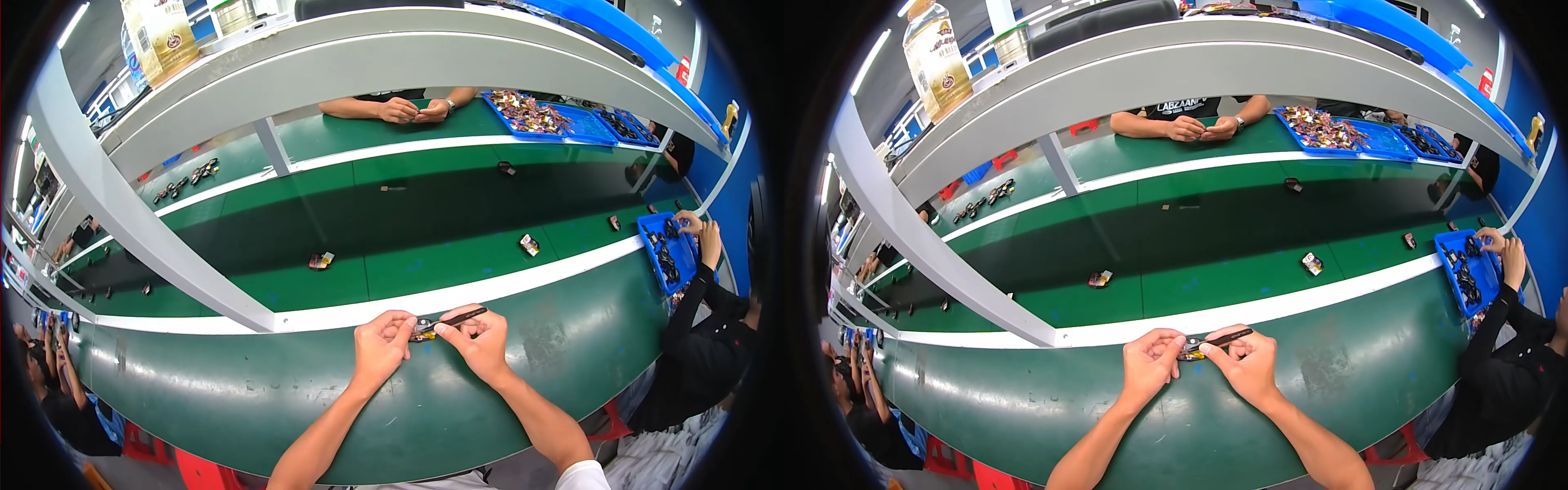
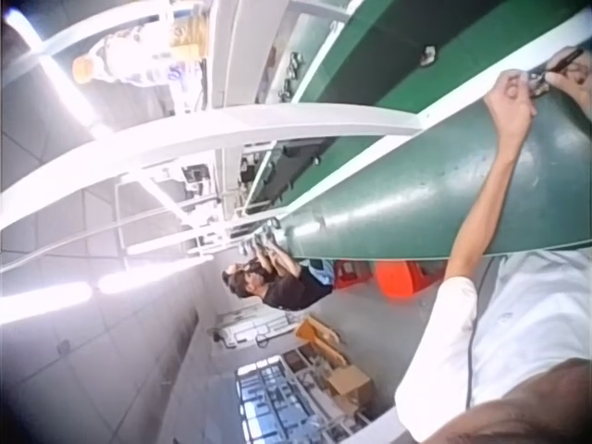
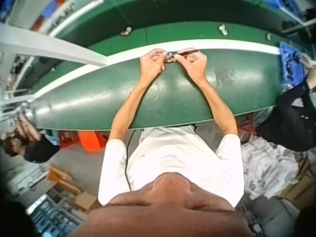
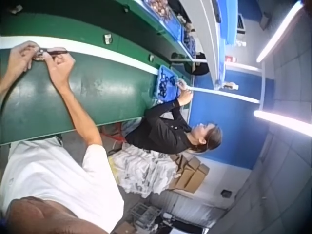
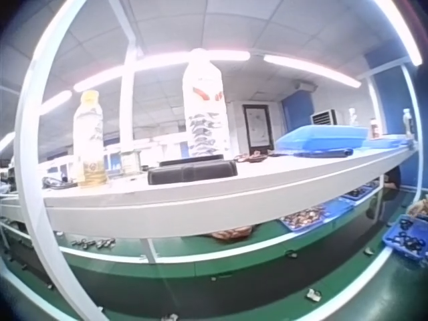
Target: The worker uses tweezers and a tool to assemble or inspect small electronic parts on an industrial production line.
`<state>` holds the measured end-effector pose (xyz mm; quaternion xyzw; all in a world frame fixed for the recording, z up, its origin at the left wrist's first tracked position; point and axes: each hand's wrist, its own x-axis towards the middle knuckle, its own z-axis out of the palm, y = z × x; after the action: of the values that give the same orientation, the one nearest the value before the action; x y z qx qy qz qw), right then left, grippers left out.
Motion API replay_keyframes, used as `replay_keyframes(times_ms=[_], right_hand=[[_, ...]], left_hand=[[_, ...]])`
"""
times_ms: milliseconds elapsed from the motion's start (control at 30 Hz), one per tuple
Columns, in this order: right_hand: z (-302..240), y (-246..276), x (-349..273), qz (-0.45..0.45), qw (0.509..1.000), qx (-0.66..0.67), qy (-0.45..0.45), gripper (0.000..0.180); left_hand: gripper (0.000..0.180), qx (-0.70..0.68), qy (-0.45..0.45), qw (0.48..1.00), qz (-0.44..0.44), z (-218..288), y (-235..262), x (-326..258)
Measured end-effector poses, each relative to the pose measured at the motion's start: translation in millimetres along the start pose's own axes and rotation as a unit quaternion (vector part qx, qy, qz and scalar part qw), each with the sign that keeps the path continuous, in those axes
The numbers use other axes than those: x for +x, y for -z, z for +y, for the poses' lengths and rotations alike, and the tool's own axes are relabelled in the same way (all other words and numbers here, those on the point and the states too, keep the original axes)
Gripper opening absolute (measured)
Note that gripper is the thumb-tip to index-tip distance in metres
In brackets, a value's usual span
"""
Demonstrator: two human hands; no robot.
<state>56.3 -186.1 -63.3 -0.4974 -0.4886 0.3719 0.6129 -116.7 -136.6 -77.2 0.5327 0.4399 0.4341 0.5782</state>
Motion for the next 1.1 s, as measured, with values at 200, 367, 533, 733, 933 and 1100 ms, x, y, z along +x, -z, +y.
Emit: replay_keyframes(times_ms=[200, 367, 533, 733, 933, 1100], right_hand=[[5.5, -2.2, -1.2, 0.017, 0.995, -0.084, 0.044, 0.012], [4.3, -2.7, -2.9, 0.032, 0.983, -0.165, 0.075, 0.015], [2.7, -5.2, -2.6, 0.046, 0.987, -0.136, 0.067, 0.015], [0.9, -0.6, 0.1, 0.047, 0.999, -0.025, 0.011, 0.014], [7.1, 1.3, 1.0, 0.053, 0.997, 0.041, -0.026, 0.014], [4.9, -1.2, -0.4, 0.046, 0.998, 0.03, -0.032, 0.014]], left_hand=[[0.014, -0.022, -0.029, 0.999, 0.017, -2.5, -0.3, -0.3], [0.014, -0.035, -0.034, 0.998, 0.028, -2.2, -1.0, 0.4], [0.015, -0.039, -0.037, 0.998, 0.017, -1.0, -1.2, 0.1], [0.015, -0.102, -0.04, 0.993, 0.052, -7.4, 2.5, 3.2], [0.015, -0.123, -0.036, 0.991, 0.038, -6.0, 2.9, 3.3], [0.016, -0.1, -0.048, 0.994, 0.017, -6.3, 2.7, 1.6]])
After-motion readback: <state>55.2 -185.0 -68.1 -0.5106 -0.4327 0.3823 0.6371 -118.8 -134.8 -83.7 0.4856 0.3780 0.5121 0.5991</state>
